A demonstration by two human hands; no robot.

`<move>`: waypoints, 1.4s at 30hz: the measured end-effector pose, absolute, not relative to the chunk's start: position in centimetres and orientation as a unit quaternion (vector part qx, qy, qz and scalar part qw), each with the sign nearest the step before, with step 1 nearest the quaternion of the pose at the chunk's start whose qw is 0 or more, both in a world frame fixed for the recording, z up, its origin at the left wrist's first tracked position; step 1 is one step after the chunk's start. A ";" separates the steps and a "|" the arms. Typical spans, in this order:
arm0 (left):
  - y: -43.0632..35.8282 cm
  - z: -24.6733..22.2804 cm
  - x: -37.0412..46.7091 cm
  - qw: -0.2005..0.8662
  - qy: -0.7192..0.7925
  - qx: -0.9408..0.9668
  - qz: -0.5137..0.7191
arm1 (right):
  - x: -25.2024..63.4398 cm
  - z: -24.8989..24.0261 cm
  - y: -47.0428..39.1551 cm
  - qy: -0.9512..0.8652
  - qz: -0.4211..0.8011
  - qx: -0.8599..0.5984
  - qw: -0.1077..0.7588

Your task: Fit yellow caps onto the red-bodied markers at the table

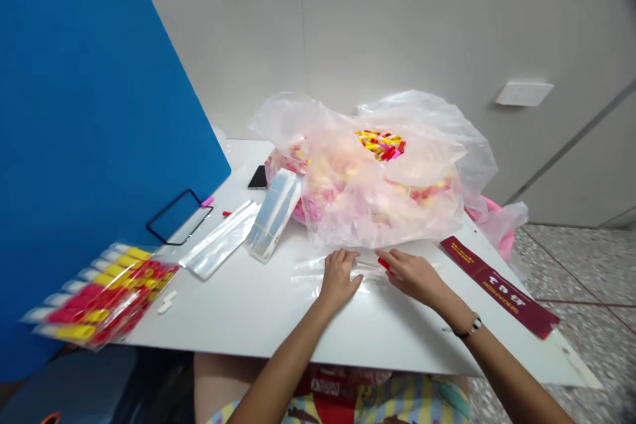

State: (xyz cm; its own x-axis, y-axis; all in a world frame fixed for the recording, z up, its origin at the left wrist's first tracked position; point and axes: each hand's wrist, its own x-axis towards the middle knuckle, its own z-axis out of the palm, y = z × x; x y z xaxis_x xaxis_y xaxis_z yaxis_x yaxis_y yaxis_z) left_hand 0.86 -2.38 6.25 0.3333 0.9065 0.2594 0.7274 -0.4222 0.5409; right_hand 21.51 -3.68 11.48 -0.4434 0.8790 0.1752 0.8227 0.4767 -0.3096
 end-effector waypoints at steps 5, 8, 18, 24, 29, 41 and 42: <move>-2.2 6.6 0.5 0.165 0.541 0.786 0.249 | 22.9 6.4 -0.8 -0.804 0.047 -0.551 0.216; -2.1 7.1 0.3 0.156 0.539 0.793 0.240 | 22.9 5.3 -0.7 -0.791 0.072 -0.542 0.275; -2.3 7.6 0.4 0.213 0.510 0.802 0.226 | 23.4 5.7 -1.0 -0.755 0.122 -0.499 0.408; -2.5 7.7 0.7 0.251 0.431 0.854 0.149 | 23.8 5.9 -1.4 -0.692 0.066 -0.526 0.490; -2.5 7.7 0.5 0.282 0.407 0.856 0.149 | 23.8 5.1 -1.7 -0.634 0.112 -0.553 0.529; -2.4 7.1 0.5 0.241 0.390 0.857 0.235 | 22.6 5.7 -2.3 -0.543 0.251 -0.467 0.651; -2.4 7.1 0.5 0.248 0.389 0.853 0.244 | 22.3 6.0 -2.7 -0.529 0.259 -0.463 0.662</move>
State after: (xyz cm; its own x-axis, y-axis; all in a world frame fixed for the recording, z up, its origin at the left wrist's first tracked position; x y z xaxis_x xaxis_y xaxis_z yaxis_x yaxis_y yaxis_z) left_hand 0.50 -2.41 7.09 0.5780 0.7848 0.2237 0.5424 -0.5743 0.6132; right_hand 22.28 -2.67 5.96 0.3052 0.8333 0.4609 0.1466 0.4372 -0.8874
